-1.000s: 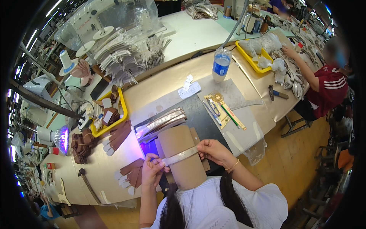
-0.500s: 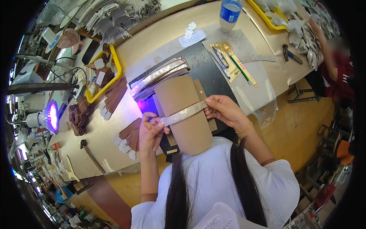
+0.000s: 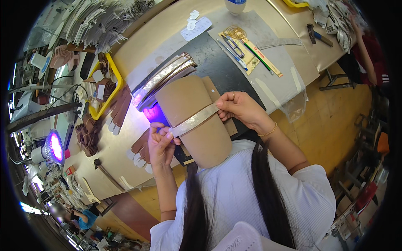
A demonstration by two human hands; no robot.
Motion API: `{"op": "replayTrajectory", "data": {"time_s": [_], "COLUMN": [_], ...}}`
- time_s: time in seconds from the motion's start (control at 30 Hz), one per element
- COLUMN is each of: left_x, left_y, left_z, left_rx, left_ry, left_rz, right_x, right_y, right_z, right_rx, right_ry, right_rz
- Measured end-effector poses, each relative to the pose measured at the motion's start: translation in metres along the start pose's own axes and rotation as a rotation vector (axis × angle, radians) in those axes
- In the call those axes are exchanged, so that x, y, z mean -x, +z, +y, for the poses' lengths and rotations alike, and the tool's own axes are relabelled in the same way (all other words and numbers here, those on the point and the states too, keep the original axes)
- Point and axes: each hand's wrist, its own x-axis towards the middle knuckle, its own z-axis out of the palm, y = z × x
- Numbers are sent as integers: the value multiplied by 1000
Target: The person wraps a white strip around a brown cylindrical object, aligning and smoothing it by hand. The person repeats this wrapping process on multiple cylinders, placing each finished unit on the table.
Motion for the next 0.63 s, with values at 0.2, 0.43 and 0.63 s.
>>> {"op": "replayTrajectory", "data": {"time_s": [0.2,0.43,0.63], "left_x": [1,-1,-13], "left_y": [-2,2,-1], "left_z": [-2,-2,1], "left_rx": [-4,-15,-24], "left_ry": [10,11,97], "left_rz": [-14,-3,-44], "right_x": [3,20,13], "right_y": [9,28,12], "right_z": [-2,3,14], "right_rx": [171,820,1252], "right_ry": [-91,-536,-1009], "right_rz": [55,352,273]}}
